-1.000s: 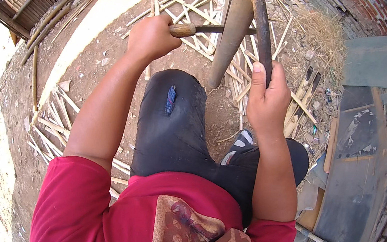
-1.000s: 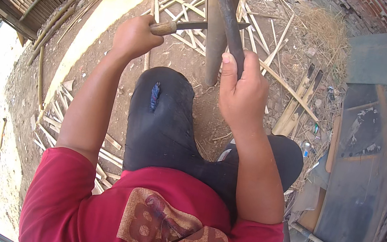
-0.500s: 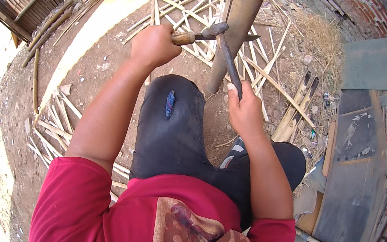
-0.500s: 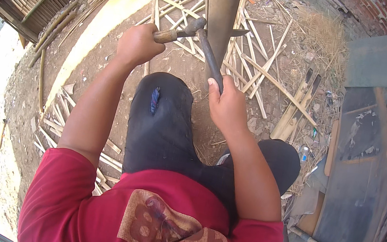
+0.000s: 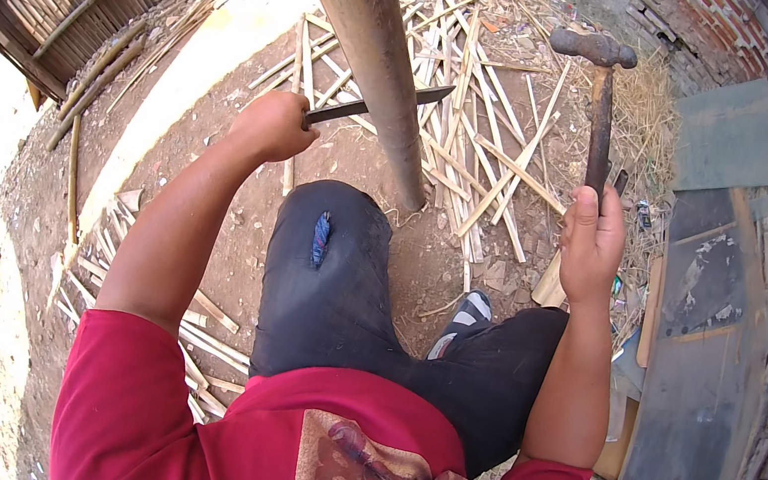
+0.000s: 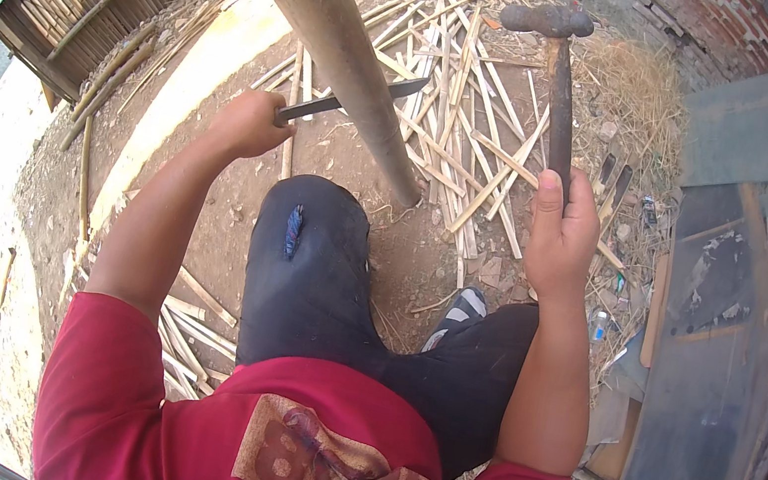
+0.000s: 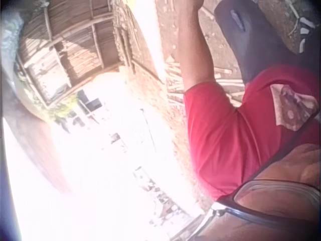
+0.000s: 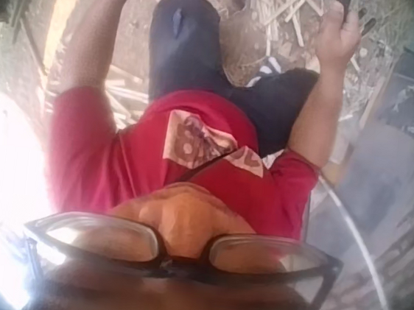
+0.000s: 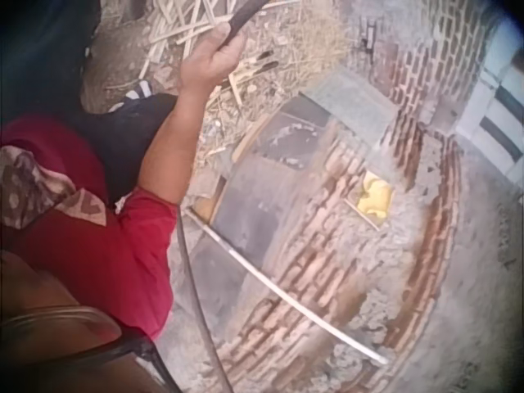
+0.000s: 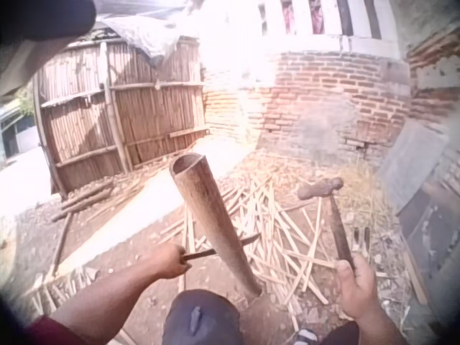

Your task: The person shapes the end of a bamboo pole using a hammer and a chisel to chip away pieces of the wood.

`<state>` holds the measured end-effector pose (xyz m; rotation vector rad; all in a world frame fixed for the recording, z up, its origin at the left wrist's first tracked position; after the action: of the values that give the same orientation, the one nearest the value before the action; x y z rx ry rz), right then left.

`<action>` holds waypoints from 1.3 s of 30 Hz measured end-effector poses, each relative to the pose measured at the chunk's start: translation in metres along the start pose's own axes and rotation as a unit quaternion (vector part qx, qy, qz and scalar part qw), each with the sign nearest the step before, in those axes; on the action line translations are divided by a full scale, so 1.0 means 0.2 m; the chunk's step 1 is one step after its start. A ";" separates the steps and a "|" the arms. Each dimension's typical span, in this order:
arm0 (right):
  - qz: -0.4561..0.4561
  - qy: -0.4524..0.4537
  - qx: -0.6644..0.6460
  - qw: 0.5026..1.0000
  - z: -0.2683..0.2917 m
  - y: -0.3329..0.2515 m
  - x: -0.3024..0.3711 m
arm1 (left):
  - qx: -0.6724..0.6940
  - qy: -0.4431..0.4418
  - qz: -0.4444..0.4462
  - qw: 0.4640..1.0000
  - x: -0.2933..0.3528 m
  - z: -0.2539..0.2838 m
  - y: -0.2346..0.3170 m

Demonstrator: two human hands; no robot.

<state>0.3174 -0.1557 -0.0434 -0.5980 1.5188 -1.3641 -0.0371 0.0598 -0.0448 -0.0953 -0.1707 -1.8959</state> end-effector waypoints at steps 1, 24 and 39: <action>0.008 0.007 0.024 1.000 0.01 0.01 -0.04 | 0.000 0.001 0.002 1.000 -0.01 0.02 0.04; -0.030 -0.028 0.044 0.998 0.18 0.23 -0.06 | -0.037 -0.035 -0.160 0.986 -0.19 0.21 0.50; 0.038 -0.045 0.129 0.990 -0.20 -0.10 0.04 | -0.126 -0.042 -0.147 0.980 -0.17 0.21 0.50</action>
<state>0.2737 -0.1482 -0.0313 -0.4291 1.2548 -1.4282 0.0681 0.0676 -0.0015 -0.3385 -0.0007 -2.2041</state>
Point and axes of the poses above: each hand's wrist, its own x-axis away from the middle knuckle, its own z-axis out of the back of the hand, y = z × x, the point moved 3 cm from there along -x, towards the middle knuckle, and after that the axes turned 5 degrees about -x, right-handed, at the moved point
